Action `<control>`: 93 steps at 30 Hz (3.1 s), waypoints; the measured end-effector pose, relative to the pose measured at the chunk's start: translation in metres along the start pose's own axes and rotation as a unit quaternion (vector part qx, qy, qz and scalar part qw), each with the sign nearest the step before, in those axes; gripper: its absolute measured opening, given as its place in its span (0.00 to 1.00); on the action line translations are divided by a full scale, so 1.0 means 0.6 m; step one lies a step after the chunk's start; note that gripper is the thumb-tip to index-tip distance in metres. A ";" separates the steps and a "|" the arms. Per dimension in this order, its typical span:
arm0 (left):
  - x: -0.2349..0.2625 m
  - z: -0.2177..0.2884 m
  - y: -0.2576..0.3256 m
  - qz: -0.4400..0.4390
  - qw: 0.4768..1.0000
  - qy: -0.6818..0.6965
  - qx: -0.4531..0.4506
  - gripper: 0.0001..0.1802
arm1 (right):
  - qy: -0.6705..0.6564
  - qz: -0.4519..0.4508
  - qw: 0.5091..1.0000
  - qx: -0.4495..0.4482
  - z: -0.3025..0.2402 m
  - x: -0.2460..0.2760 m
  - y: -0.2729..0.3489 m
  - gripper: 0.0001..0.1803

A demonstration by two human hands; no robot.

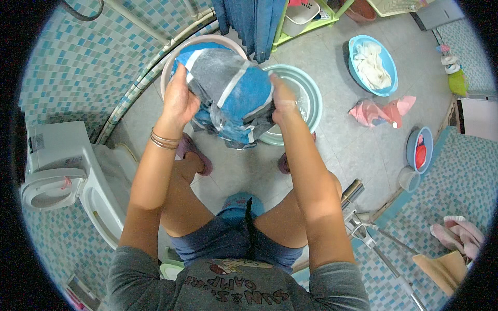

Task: The person sits on a small stool in a bathroom and hand-washes a blue and grey striped garment in a white basin filled with water. They repeatedly submerge, scrub, and wring the fabric by hand throughout the clip.

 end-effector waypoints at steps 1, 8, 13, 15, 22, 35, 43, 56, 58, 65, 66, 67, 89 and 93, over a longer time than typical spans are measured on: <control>0.008 -0.002 -0.008 0.007 1.000 0.001 -0.001 0.22 | -0.026 -0.006 0.999 0.039 -0.008 0.018 -0.015 0.27; 0.011 -0.006 -0.016 0.043 0.993 -0.087 -0.064 0.19 | 0.220 0.308 0.860 0.342 -0.046 0.059 0.037 0.19; 0.019 0.004 -0.015 -0.011 0.935 -0.300 -0.192 0.18 | 0.296 0.394 0.780 0.386 -0.061 0.077 0.081 0.21; 0.030 -0.005 -0.024 -0.017 0.922 -0.328 -0.204 0.19 | 0.124 0.277 0.889 0.342 -0.061 0.077 0.080 0.19; -0.013 -0.078 -0.002 0.027 0.986 -0.161 0.044 0.30 | -0.239 -0.046 0.970 0.020 -0.018 0.027 0.066 0.24; -0.074 -0.161 0.066 -0.125 0.778 -0.553 -0.270 0.16 | -0.224 -0.183 0.957 0.010 0.083 -0.006 -0.004 0.19; -0.053 -0.122 0.030 -0.101 0.805 -0.555 -0.181 0.14 | -0.122 -0.091 0.988 0.029 0.087 -0.059 0.042 0.17; -0.014 -0.066 -0.038 -0.136 0.870 -0.435 -0.187 0.19 | -0.051 -0.217 0.974 0.037 -0.005 -0.020 0.092 0.23; -0.012 -0.047 -0.043 -0.118 0.897 -0.393 -0.167 0.20 | 0.039 -0.135 0.980 0.142 -0.032 0.007 0.102 0.27; -0.033 -0.008 -0.024 -0.162 0.902 -0.349 -0.198 0.19 | 0.685 0.178 0.667 0.233 -0.005 0.045 0.079 0.36; -0.034 -0.006 -0.025 -0.222 0.855 -0.402 -0.240 0.18 | 0.722 0.214 0.638 0.159 -0.003 0.048 0.074 0.34; -0.041 -0.002 -0.016 -0.246 0.827 -0.434 -0.259 0.17 | 0.699 0.227 0.663 0.146 -0.012 0.057 0.068 0.31; 0.030 -0.115 -0.032 -0.097 0.952 -0.276 0.090 0.17 | -0.155 -0.196 0.968 -0.013 -0.022 0.036 0.090 0.35; -0.048 -0.121 0.052 -0.128 0.965 -0.225 -0.048 0.18 | -0.135 -0.144 0.980 -0.030 -0.011 0.020 0.057 0.30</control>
Point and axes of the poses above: each hand's wrist, its own y-axis away from the middle knuckle, its own x-axis out of the back of the hand, z = x × y, the point moved 1 cm from there along -y, towards the middle knuckle, and after that the axes turned 15 degrees about -x, right-handed, at the moved point
